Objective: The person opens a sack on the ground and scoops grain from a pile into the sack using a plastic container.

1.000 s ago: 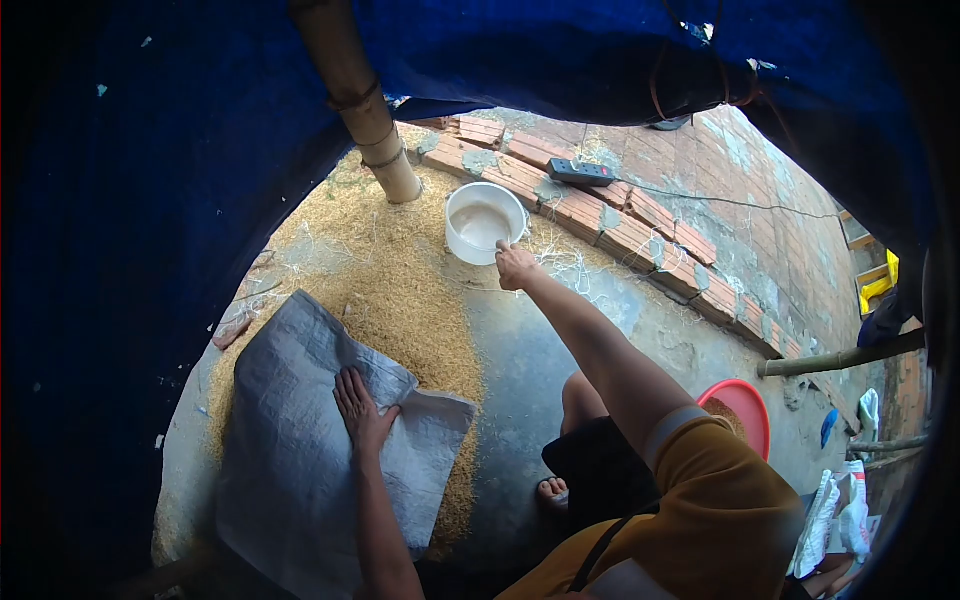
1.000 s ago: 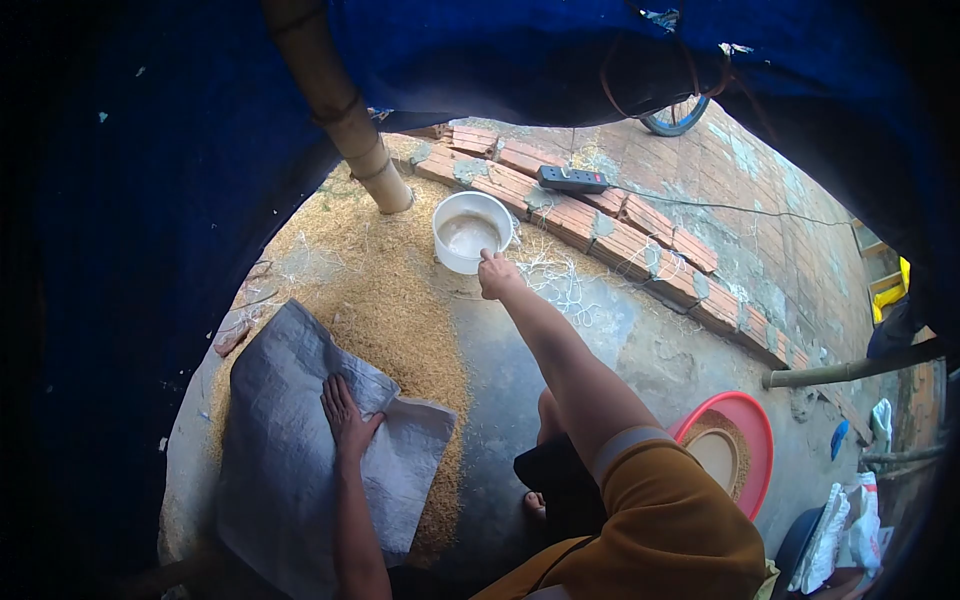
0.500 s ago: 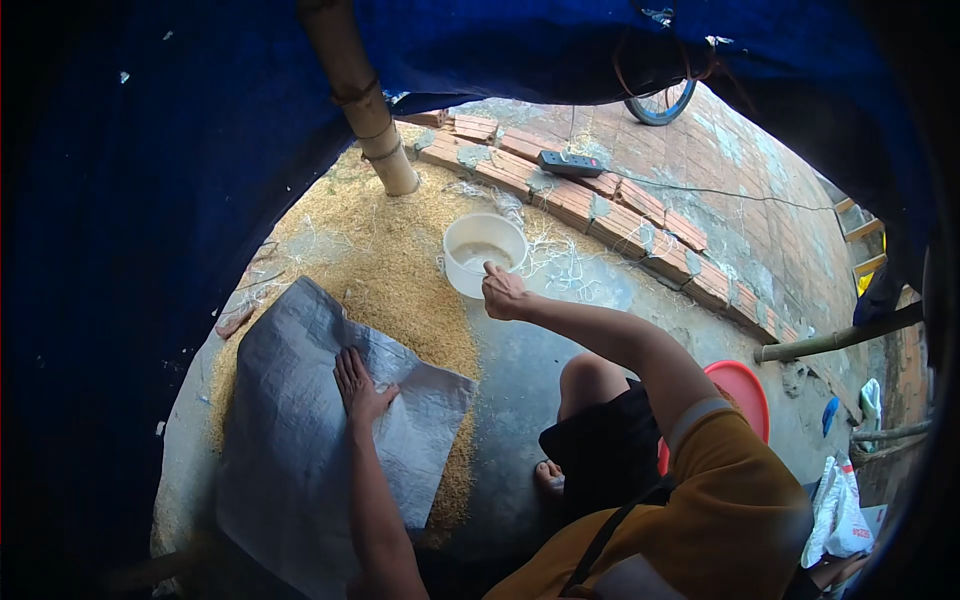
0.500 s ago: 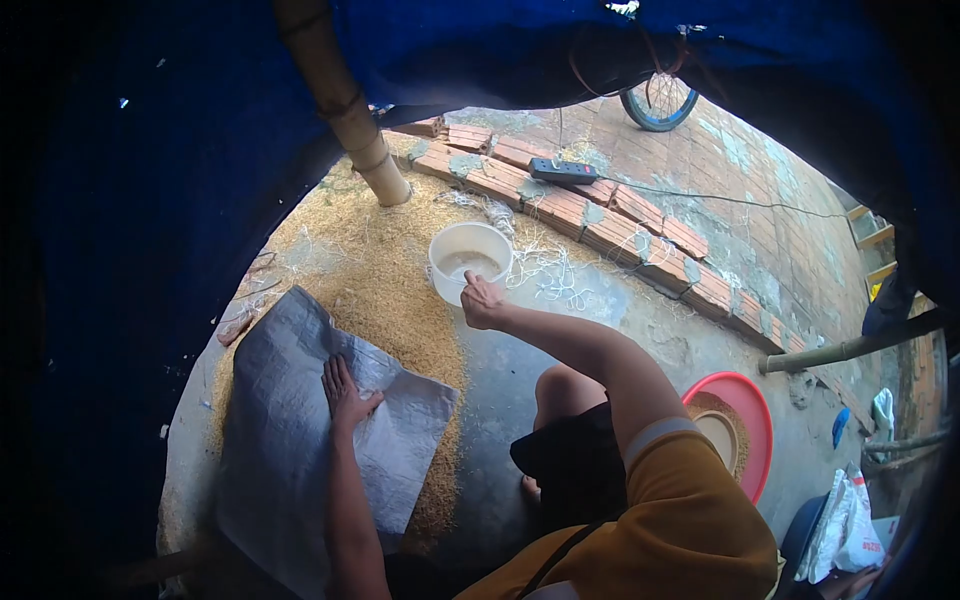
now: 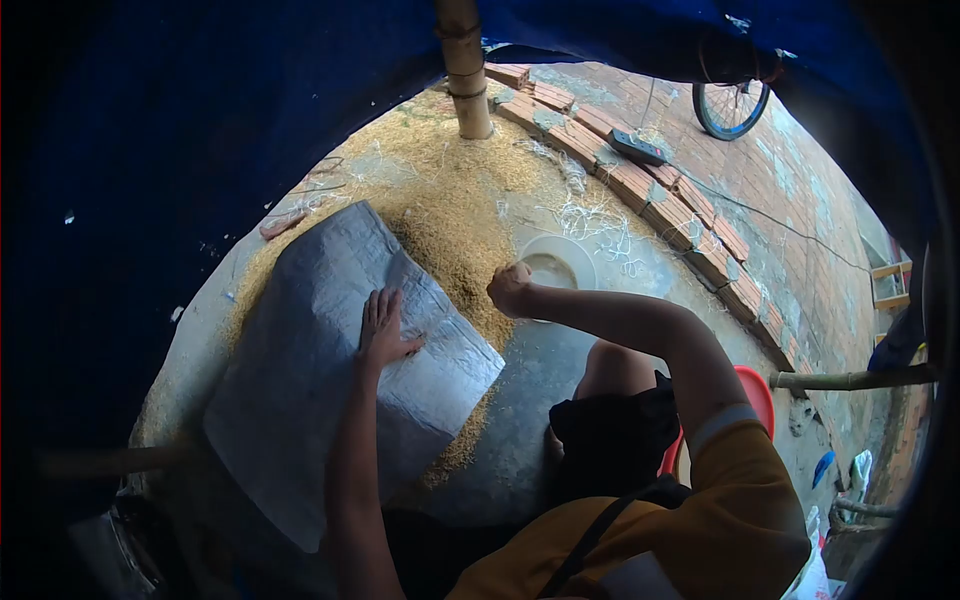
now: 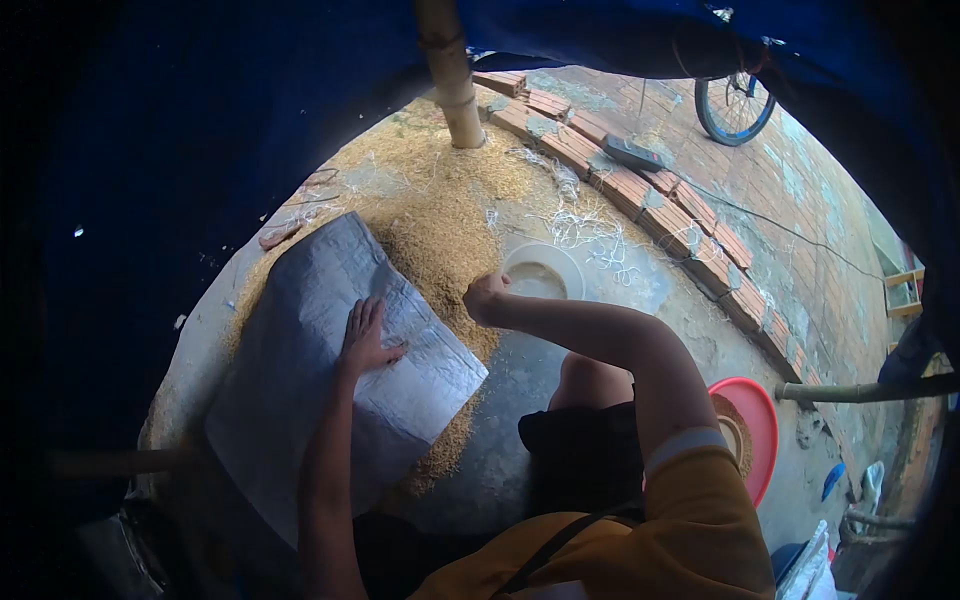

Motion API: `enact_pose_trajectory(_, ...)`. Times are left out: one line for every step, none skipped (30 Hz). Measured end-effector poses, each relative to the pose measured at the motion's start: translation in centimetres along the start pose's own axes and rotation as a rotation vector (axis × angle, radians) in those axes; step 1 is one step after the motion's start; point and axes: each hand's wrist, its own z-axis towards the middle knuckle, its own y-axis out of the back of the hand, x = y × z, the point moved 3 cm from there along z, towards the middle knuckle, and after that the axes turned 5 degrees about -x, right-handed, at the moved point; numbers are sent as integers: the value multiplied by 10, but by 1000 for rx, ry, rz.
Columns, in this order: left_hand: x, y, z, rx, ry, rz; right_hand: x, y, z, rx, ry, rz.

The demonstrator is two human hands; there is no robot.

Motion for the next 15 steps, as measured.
enact_pose_trajectory(0,7,-4,-7,7,-20,9,-2,13,-182,46,-21)
enact_pose_trajectory(5,11,-7,-39,16,-160,18,-7,33,-274,114,123)
enact_pose_trajectory(11,15,-11,-77,14,-297,31,29,18,-169,145,320)
enact_pose_trajectory(15,22,-15,-149,66,-568,44,43,17,-138,134,398)
enact_pose_trajectory(19,31,-20,-230,111,-842,57,50,18,-101,117,473)
enact_pose_trajectory(29,44,-24,-247,156,-957,69,55,21,-74,122,534)
enact_pose_trajectory(39,63,-30,-267,183,-954,79,52,29,-7,88,533)
enact_pose_trajectory(52,83,-37,-269,215,-1003,86,49,36,1,71,593)
enact_pose_trajectory(66,95,-45,-276,248,-1054,90,44,41,12,54,649)
enact_pose_trajectory(86,101,-56,-352,272,-1026,92,38,48,-26,53,625)
enact_pose_trajectory(105,106,-71,-428,299,-992,91,37,52,4,28,694)
enact_pose_trajectory(121,109,-87,-459,329,-986,89,15,71,-89,22,738)
enact_pose_trajectory(138,107,-105,-422,541,-965,87,19,65,-67,-66,745)
enact_pose_trajectory(153,104,-124,-377,748,-944,82,-5,84,-162,-186,654)
enact_pose_trajectory(166,101,-143,-397,774,-943,80,-2,75,-187,-275,727)
